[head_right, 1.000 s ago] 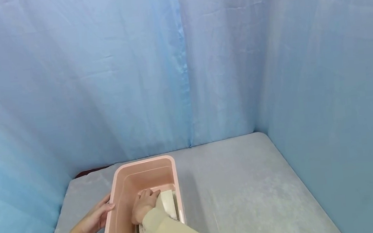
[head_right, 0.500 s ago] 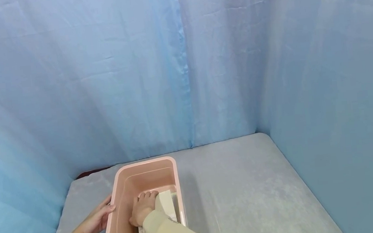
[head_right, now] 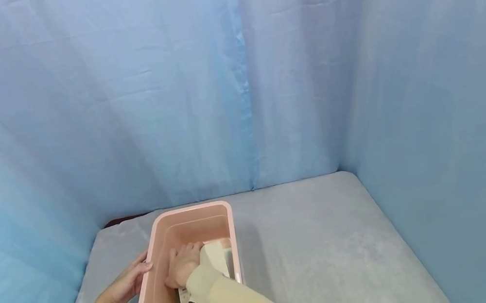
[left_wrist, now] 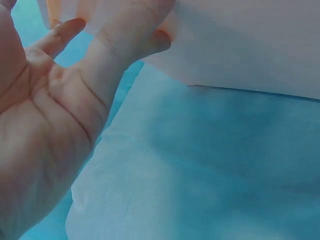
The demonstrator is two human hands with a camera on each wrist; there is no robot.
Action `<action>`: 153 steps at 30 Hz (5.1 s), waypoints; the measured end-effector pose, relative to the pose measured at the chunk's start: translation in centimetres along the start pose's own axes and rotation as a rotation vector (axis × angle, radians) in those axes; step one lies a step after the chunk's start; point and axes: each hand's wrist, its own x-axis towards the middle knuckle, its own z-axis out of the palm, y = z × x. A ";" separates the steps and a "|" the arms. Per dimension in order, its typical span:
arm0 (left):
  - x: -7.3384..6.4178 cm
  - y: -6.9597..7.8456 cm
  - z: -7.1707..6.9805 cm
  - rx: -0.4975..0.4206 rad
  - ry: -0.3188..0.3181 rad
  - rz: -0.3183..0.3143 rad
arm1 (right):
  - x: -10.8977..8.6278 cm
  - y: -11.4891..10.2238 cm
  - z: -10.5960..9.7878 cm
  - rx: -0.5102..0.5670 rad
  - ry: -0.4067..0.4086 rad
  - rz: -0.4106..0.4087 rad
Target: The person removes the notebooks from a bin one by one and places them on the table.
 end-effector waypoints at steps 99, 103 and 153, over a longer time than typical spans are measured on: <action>0.3 -0.5 1.0 -0.039 0.098 0.063 | 6.1 25.7 6.7 0.385 0.001 0.008; 0.2 -0.4 1.0 -0.032 0.102 0.070 | 6.1 25.7 6.8 0.390 0.037 -0.001; 0.3 -0.6 1.1 -0.040 0.149 0.062 | 2.0 13.6 -9.5 0.476 0.367 -0.344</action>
